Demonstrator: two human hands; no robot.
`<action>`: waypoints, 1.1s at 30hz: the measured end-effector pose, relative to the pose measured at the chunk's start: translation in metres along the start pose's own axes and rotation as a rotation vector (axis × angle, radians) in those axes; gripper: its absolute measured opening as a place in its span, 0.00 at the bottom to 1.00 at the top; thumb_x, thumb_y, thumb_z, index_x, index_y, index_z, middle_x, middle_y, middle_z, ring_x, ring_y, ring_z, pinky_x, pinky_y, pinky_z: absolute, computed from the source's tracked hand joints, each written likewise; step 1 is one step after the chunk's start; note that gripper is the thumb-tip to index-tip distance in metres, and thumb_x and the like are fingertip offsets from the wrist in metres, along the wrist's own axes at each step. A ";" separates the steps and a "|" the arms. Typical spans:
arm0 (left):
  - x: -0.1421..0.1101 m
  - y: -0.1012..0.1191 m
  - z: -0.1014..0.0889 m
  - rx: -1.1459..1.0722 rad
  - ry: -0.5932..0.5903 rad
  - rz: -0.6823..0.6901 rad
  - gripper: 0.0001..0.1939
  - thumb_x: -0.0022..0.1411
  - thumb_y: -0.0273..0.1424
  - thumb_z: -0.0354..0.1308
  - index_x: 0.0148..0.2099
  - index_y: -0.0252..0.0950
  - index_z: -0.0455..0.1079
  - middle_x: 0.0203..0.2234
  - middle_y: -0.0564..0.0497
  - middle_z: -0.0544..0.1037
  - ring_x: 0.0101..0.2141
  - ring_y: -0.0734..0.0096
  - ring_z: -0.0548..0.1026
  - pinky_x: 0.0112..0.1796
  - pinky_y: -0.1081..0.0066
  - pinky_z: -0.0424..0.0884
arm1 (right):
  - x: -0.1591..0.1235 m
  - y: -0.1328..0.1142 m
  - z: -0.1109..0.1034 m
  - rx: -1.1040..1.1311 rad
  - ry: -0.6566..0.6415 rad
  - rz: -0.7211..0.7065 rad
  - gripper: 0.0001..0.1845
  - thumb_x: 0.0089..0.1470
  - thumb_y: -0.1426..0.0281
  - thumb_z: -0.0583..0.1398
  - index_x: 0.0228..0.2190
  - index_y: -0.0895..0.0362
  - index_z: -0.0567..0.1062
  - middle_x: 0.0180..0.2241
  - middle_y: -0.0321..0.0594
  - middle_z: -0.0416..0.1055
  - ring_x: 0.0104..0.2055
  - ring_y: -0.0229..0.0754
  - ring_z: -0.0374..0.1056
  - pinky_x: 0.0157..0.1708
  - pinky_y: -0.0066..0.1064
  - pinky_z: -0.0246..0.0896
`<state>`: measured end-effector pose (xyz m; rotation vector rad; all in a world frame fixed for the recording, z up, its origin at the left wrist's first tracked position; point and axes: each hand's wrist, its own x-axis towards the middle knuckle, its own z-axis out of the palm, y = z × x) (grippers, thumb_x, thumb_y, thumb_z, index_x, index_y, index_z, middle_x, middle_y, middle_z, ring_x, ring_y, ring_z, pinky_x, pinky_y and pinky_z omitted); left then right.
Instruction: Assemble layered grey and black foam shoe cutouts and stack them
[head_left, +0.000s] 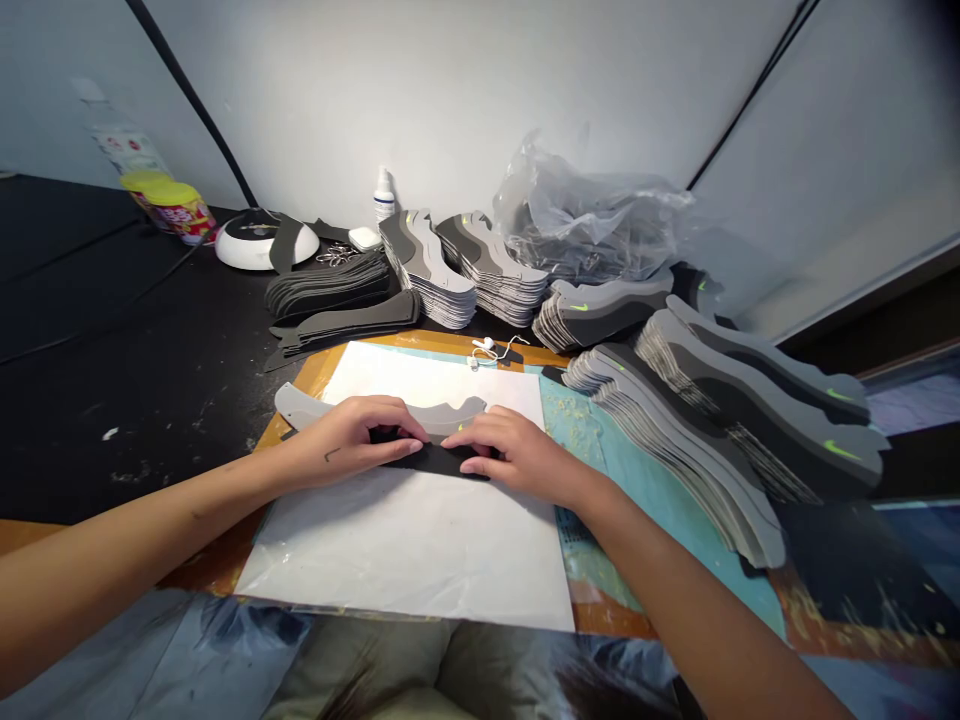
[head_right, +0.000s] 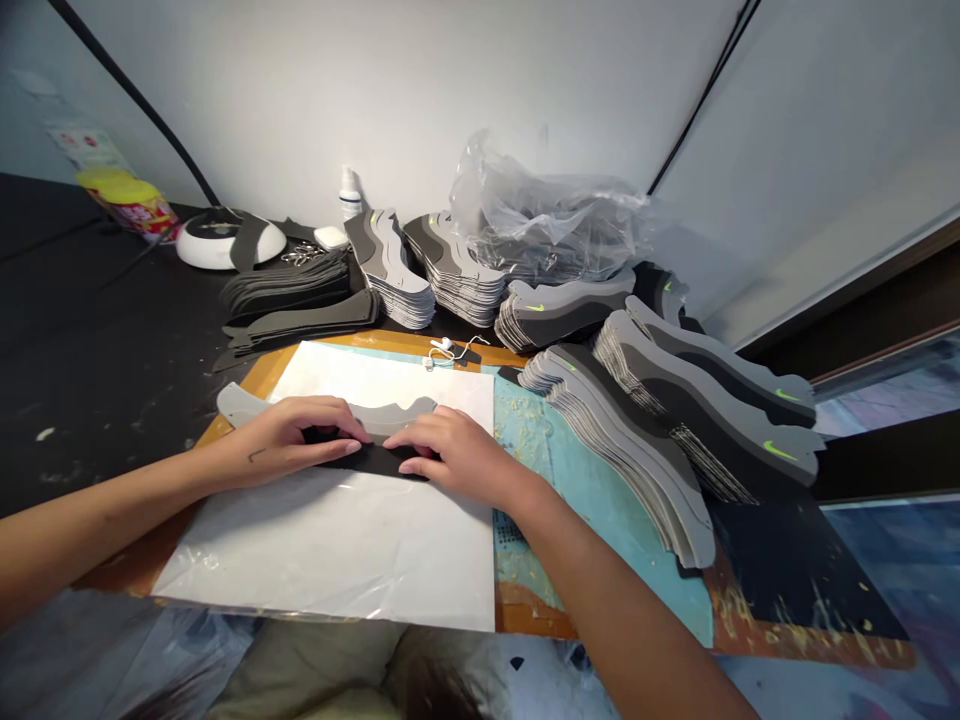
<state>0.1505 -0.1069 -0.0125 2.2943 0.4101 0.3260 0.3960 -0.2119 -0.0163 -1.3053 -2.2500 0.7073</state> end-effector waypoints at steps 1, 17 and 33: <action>0.000 0.000 0.000 -0.001 0.000 0.002 0.11 0.69 0.36 0.55 0.45 0.37 0.76 0.36 0.49 0.78 0.36 0.70 0.74 0.37 0.73 0.68 | 0.000 0.000 0.000 0.008 0.003 0.002 0.13 0.58 0.70 0.64 0.46 0.53 0.77 0.34 0.38 0.74 0.38 0.42 0.64 0.43 0.35 0.58; 0.000 -0.002 0.004 -0.052 -0.010 -0.008 0.09 0.69 0.36 0.56 0.45 0.39 0.76 0.35 0.51 0.77 0.35 0.72 0.73 0.37 0.74 0.66 | 0.003 -0.009 0.006 -0.018 0.096 0.134 0.02 0.60 0.70 0.62 0.35 0.56 0.74 0.27 0.33 0.68 0.33 0.38 0.62 0.37 0.30 0.53; -0.001 0.001 0.004 -0.162 -0.002 -0.085 0.14 0.67 0.40 0.57 0.49 0.38 0.75 0.30 0.53 0.74 0.30 0.73 0.68 0.31 0.75 0.64 | 0.007 -0.001 -0.014 -0.497 -0.125 0.047 0.12 0.63 0.65 0.58 0.29 0.57 0.72 0.31 0.38 0.69 0.36 0.41 0.61 0.35 0.30 0.50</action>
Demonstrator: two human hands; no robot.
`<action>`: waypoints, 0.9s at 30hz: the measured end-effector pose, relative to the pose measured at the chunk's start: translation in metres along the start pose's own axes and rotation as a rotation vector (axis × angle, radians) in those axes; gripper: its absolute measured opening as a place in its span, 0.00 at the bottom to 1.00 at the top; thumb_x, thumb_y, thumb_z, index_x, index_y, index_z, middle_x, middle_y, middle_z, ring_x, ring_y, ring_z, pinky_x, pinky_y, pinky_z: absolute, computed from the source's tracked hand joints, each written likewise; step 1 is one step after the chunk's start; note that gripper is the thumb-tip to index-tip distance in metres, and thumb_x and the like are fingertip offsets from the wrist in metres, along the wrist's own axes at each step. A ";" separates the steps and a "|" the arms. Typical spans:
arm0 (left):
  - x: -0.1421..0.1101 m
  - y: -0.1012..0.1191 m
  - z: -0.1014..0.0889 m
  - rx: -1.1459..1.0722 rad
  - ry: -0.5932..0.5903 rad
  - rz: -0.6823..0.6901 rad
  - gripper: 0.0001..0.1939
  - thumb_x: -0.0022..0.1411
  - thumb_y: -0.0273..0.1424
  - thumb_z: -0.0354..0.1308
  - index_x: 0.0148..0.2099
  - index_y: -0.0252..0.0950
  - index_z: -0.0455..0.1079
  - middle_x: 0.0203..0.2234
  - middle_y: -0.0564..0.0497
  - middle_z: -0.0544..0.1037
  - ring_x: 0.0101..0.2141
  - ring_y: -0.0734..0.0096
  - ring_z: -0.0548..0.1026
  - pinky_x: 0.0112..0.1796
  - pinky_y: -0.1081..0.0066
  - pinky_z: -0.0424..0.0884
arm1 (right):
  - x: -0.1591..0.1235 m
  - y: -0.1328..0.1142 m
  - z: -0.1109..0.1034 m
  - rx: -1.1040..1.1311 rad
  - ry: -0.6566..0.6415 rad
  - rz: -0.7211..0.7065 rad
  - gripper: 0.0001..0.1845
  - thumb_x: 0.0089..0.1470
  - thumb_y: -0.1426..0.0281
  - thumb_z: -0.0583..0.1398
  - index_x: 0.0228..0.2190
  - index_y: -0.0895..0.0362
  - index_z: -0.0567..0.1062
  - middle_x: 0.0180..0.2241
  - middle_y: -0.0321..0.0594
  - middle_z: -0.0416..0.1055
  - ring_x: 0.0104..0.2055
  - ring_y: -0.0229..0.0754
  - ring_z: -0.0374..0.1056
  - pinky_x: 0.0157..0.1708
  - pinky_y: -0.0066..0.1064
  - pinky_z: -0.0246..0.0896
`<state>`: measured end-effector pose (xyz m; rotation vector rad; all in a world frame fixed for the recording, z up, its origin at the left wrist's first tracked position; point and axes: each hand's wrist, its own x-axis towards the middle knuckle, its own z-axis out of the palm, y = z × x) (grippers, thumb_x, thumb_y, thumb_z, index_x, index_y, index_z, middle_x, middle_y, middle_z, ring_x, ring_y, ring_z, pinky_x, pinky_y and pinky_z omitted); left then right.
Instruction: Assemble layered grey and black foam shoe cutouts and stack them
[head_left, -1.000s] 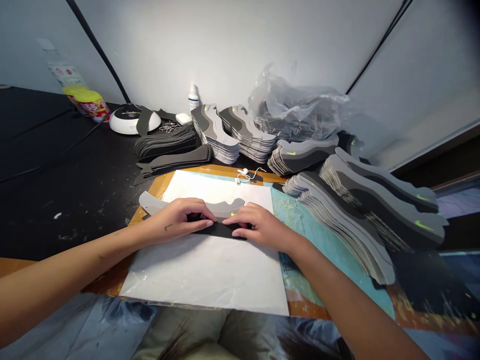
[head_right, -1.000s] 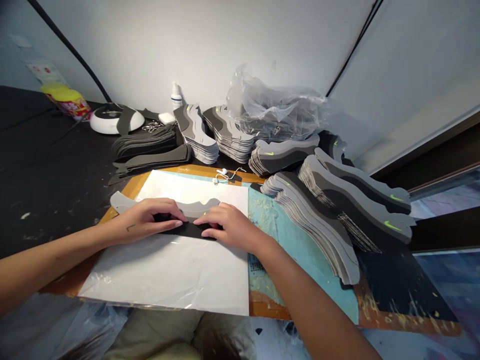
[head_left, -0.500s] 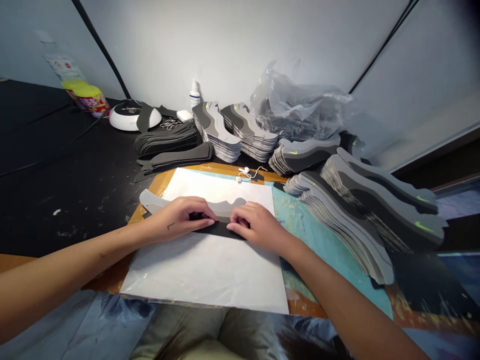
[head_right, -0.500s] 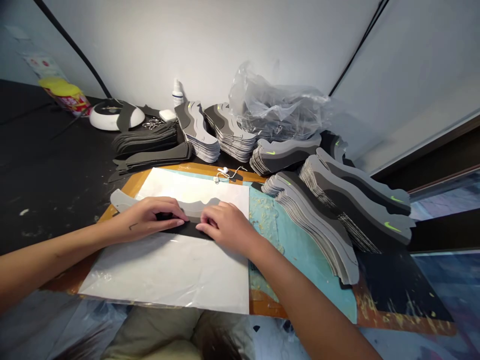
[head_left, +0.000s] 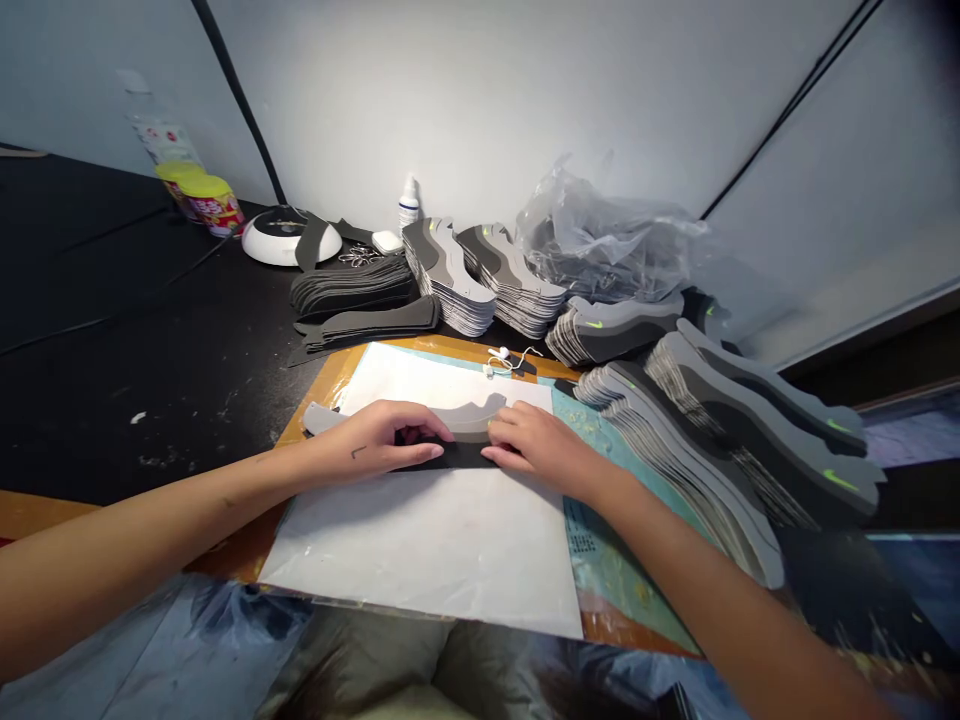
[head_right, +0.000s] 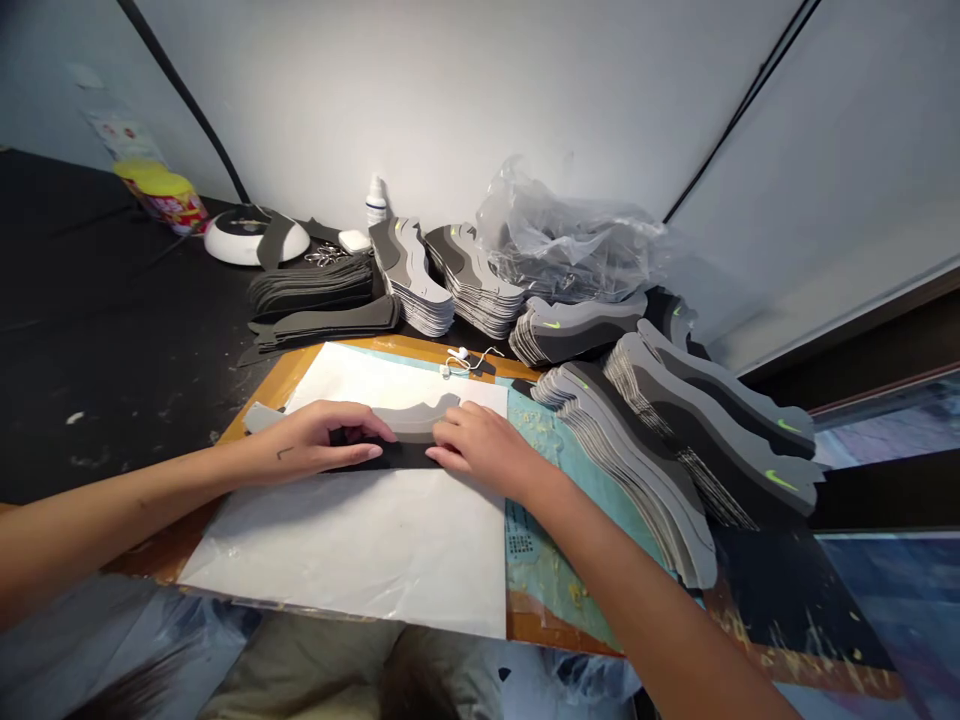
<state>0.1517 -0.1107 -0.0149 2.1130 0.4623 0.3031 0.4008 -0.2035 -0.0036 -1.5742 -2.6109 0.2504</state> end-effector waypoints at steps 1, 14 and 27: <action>0.000 -0.001 0.000 0.002 0.011 0.004 0.13 0.67 0.39 0.57 0.49 0.38 0.75 0.29 0.53 0.74 0.30 0.74 0.68 0.31 0.76 0.64 | 0.002 -0.001 -0.002 0.006 0.002 0.024 0.12 0.62 0.65 0.59 0.27 0.57 0.71 0.30 0.38 0.70 0.36 0.41 0.62 0.34 0.30 0.50; 0.001 -0.002 0.001 0.060 0.044 0.033 0.12 0.70 0.36 0.52 0.46 0.37 0.74 0.34 0.50 0.77 0.34 0.71 0.72 0.35 0.74 0.66 | 0.014 -0.034 0.028 -0.075 0.223 0.231 0.17 0.66 0.59 0.53 0.33 0.56 0.74 0.28 0.38 0.76 0.27 0.39 0.66 0.26 0.32 0.40; 0.000 -0.010 -0.006 0.276 0.164 0.099 0.11 0.68 0.38 0.57 0.45 0.39 0.74 0.29 0.53 0.73 0.31 0.72 0.69 0.35 0.73 0.63 | 0.018 -0.034 0.025 -0.066 0.144 0.306 0.16 0.66 0.59 0.54 0.30 0.55 0.72 0.29 0.38 0.76 0.29 0.41 0.68 0.24 0.33 0.35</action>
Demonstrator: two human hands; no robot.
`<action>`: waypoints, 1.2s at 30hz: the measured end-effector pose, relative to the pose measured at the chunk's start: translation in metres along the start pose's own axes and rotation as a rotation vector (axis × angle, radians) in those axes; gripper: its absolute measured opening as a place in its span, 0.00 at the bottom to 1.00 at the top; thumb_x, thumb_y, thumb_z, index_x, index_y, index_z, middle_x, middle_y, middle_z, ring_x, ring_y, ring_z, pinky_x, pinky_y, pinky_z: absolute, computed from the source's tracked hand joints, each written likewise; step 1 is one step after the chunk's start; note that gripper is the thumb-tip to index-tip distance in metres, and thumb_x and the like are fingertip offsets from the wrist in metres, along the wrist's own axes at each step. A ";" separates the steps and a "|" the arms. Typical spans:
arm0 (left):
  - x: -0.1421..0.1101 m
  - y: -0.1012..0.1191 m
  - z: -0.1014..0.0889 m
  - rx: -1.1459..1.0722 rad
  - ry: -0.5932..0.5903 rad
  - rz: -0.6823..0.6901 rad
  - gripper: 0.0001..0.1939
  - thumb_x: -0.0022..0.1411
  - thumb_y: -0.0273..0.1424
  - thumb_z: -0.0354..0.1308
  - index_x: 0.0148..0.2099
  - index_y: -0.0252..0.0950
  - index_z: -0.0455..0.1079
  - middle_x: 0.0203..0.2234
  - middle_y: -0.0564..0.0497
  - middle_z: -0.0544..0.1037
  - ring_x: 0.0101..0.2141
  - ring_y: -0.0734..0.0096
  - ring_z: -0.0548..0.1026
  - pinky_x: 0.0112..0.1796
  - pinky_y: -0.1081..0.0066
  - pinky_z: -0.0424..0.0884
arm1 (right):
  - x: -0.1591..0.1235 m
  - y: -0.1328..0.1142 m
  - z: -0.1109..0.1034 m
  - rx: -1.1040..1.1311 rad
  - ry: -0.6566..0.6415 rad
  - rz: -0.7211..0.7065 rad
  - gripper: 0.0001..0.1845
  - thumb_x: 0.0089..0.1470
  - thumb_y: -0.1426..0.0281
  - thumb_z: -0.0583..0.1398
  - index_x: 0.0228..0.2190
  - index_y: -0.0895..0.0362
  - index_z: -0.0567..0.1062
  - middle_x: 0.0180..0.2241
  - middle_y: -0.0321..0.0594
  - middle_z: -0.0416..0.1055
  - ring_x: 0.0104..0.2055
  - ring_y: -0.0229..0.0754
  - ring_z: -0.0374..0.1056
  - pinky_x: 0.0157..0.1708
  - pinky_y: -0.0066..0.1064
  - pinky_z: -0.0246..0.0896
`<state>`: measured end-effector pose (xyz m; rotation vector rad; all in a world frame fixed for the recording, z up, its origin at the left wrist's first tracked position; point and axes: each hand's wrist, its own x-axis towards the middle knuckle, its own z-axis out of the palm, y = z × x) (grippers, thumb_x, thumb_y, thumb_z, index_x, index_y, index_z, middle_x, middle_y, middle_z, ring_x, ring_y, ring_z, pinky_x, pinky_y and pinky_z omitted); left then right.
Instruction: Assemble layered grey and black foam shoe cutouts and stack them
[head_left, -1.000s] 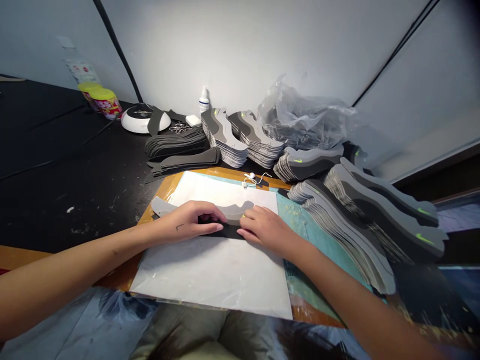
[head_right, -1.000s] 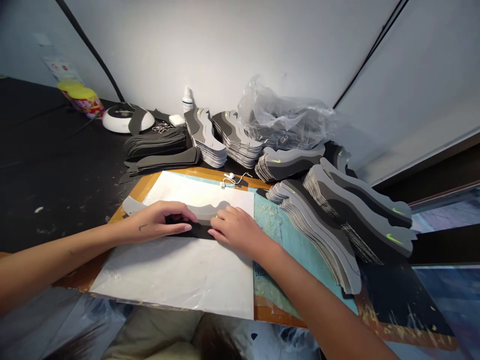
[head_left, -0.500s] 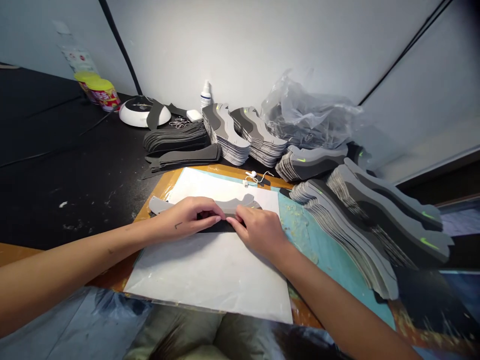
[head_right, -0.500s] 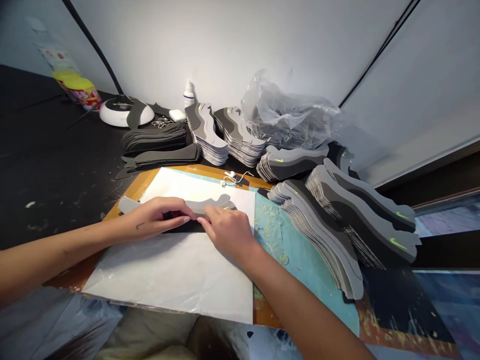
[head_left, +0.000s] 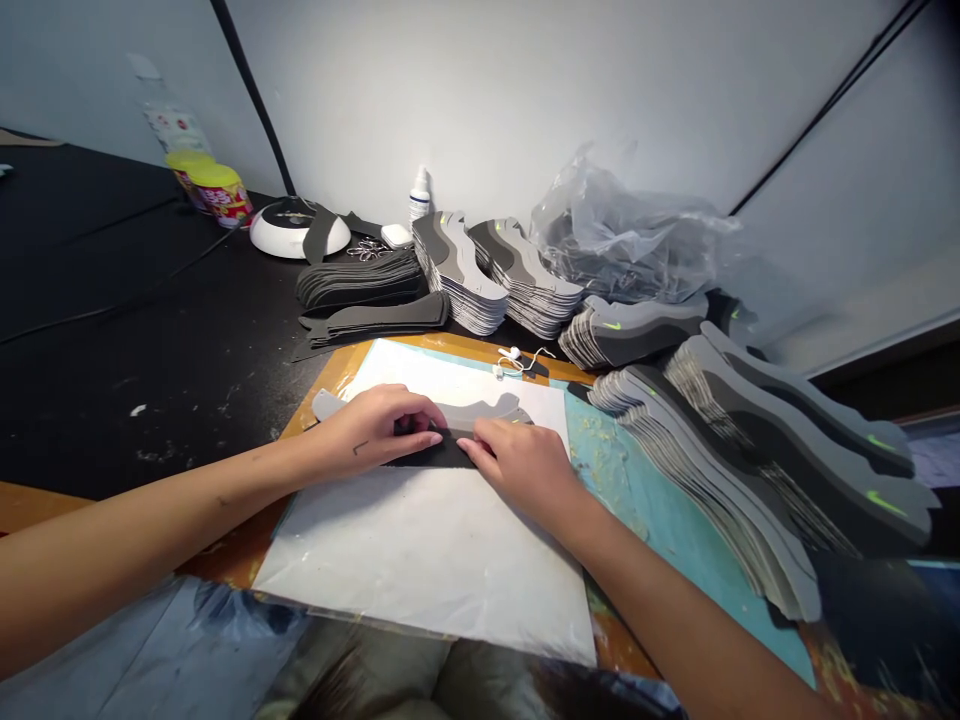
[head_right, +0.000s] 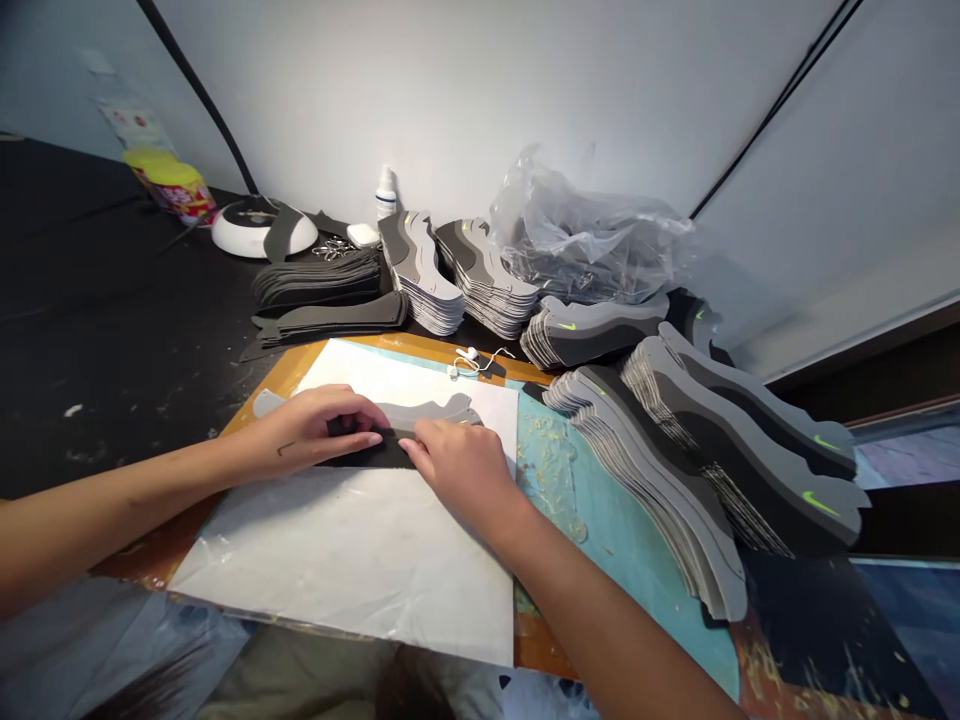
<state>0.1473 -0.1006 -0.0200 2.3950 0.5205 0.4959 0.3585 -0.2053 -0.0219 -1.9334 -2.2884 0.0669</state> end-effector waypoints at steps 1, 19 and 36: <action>0.000 0.000 0.000 -0.003 -0.001 -0.003 0.11 0.68 0.39 0.57 0.45 0.39 0.74 0.29 0.53 0.73 0.31 0.72 0.70 0.35 0.73 0.63 | 0.000 0.000 0.000 -0.002 -0.002 0.001 0.16 0.66 0.59 0.54 0.30 0.55 0.72 0.29 0.38 0.76 0.29 0.41 0.68 0.24 0.33 0.35; 0.001 -0.002 0.003 -0.040 0.009 -0.009 0.10 0.66 0.38 0.58 0.38 0.37 0.75 0.25 0.54 0.73 0.27 0.74 0.67 0.31 0.74 0.61 | -0.002 0.004 0.002 0.180 0.173 -0.262 0.09 0.66 0.68 0.54 0.39 0.56 0.74 0.36 0.42 0.75 0.38 0.43 0.68 0.36 0.32 0.57; 0.001 0.000 -0.007 -0.037 -0.080 0.045 0.11 0.68 0.35 0.55 0.44 0.36 0.76 0.31 0.49 0.77 0.32 0.70 0.71 0.36 0.72 0.64 | 0.001 0.006 0.001 0.420 0.030 -0.274 0.09 0.63 0.70 0.58 0.44 0.55 0.75 0.42 0.41 0.77 0.44 0.45 0.71 0.44 0.36 0.63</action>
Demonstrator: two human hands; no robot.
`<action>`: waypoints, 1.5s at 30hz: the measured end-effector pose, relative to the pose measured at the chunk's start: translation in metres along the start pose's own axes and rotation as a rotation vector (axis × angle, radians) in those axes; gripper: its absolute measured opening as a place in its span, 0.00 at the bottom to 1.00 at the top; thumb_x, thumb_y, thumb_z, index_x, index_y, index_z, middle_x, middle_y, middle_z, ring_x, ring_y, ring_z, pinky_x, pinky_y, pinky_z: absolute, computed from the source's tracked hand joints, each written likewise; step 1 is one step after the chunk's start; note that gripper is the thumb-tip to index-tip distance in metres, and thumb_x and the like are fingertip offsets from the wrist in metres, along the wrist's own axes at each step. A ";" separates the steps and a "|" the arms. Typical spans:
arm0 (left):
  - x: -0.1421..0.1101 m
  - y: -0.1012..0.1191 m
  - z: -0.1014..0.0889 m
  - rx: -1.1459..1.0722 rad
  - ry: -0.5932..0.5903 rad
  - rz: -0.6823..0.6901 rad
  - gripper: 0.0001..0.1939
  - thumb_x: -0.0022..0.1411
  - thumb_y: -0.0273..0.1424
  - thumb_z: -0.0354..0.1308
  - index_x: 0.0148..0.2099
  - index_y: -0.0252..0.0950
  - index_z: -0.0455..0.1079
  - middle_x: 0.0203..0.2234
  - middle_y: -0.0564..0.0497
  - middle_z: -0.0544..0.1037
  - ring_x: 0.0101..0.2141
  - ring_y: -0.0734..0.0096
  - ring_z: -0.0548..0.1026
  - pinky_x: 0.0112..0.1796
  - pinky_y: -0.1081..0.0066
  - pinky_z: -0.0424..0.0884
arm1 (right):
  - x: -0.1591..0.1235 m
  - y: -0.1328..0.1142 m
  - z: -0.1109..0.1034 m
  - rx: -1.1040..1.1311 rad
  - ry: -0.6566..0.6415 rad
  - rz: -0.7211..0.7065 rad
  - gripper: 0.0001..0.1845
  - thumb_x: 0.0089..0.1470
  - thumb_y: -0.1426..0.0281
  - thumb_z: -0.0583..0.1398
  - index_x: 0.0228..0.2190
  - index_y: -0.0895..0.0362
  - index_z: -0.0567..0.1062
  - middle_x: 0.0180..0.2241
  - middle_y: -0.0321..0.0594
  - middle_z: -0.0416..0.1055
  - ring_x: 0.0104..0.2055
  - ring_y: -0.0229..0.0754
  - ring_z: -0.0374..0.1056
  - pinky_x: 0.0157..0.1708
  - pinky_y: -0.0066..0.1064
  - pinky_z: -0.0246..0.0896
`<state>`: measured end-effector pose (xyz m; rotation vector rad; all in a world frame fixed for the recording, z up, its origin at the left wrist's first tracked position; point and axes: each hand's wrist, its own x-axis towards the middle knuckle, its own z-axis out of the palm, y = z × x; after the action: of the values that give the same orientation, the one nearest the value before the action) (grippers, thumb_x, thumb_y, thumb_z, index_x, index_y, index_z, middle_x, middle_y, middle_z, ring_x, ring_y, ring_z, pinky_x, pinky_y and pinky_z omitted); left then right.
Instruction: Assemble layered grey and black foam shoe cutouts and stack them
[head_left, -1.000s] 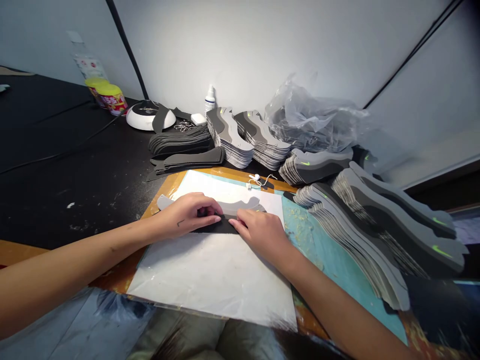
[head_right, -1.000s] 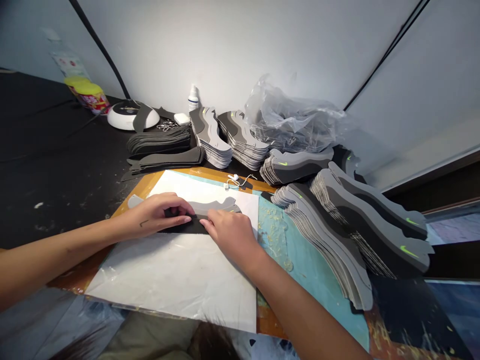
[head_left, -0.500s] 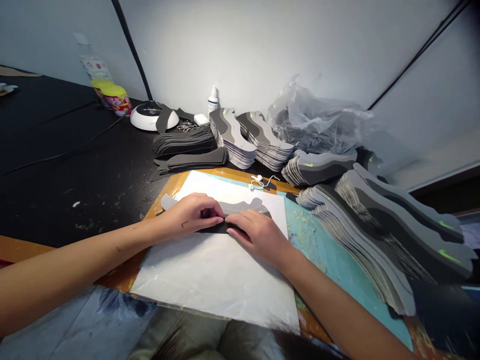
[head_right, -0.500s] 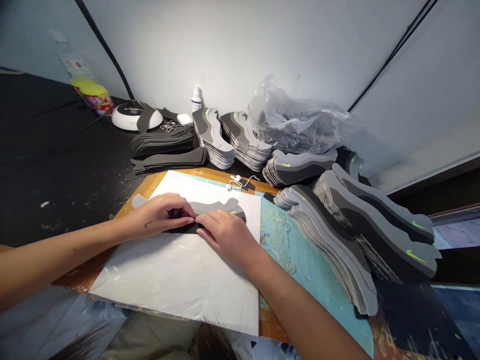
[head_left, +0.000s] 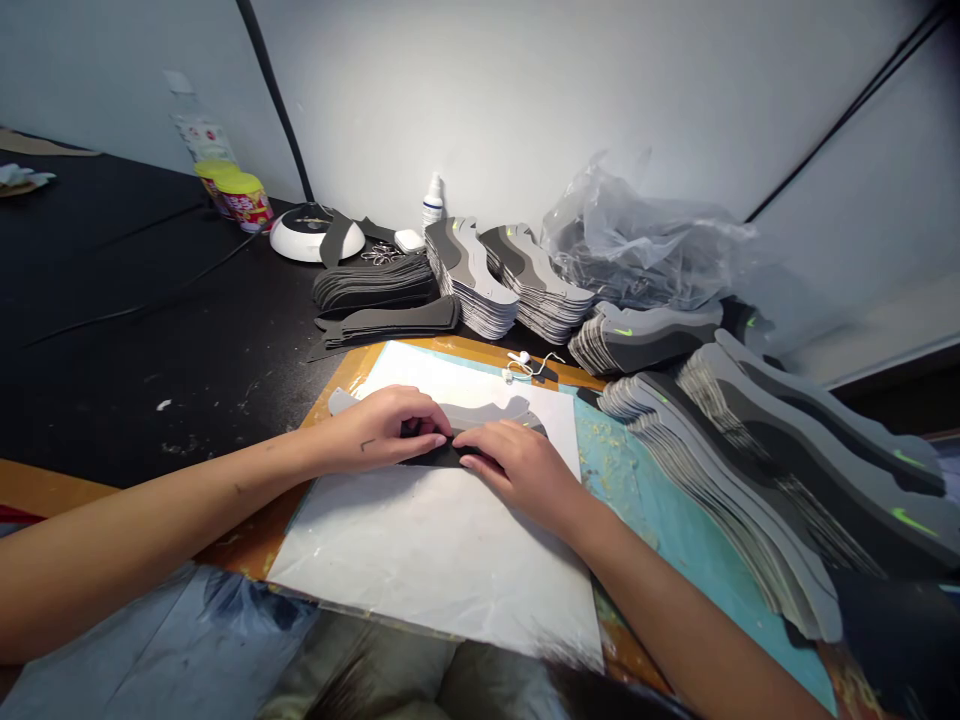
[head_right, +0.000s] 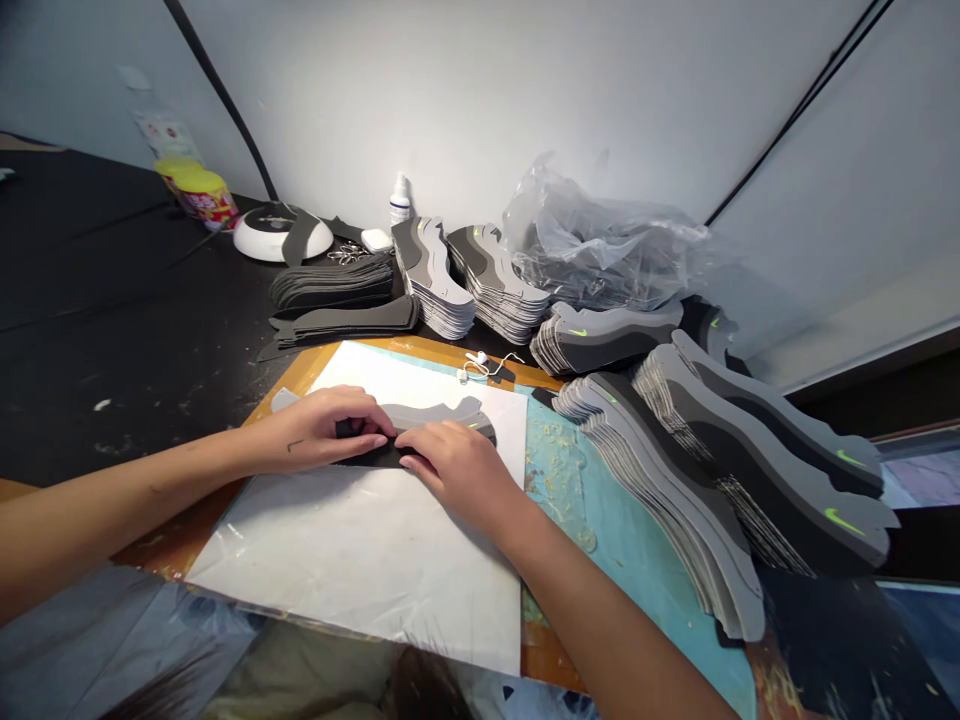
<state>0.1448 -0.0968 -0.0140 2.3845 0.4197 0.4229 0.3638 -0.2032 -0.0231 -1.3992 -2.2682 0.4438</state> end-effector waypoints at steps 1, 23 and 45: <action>-0.001 0.000 -0.002 -0.006 -0.012 0.011 0.11 0.68 0.35 0.55 0.45 0.36 0.75 0.32 0.48 0.78 0.33 0.70 0.72 0.36 0.72 0.64 | 0.000 0.000 -0.001 0.004 0.001 0.000 0.09 0.63 0.70 0.58 0.44 0.55 0.75 0.43 0.41 0.77 0.44 0.44 0.71 0.44 0.36 0.63; 0.000 0.001 -0.009 -0.004 -0.091 0.023 0.17 0.59 0.41 0.66 0.48 0.39 0.75 0.32 0.51 0.74 0.35 0.69 0.71 0.39 0.71 0.64 | -0.003 0.006 -0.009 0.030 -0.025 0.040 0.09 0.63 0.71 0.58 0.44 0.54 0.75 0.42 0.39 0.77 0.44 0.44 0.71 0.44 0.35 0.62; 0.000 0.000 -0.010 -0.018 -0.125 0.042 0.15 0.61 0.38 0.65 0.48 0.38 0.74 0.33 0.51 0.74 0.37 0.69 0.71 0.41 0.70 0.63 | -0.003 0.008 -0.008 -0.051 -0.027 0.030 0.15 0.64 0.69 0.58 0.51 0.55 0.74 0.44 0.40 0.77 0.45 0.46 0.71 0.45 0.38 0.65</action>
<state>0.1404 -0.0915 -0.0064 2.3907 0.3079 0.2932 0.3750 -0.2016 -0.0208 -1.4630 -2.2976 0.4196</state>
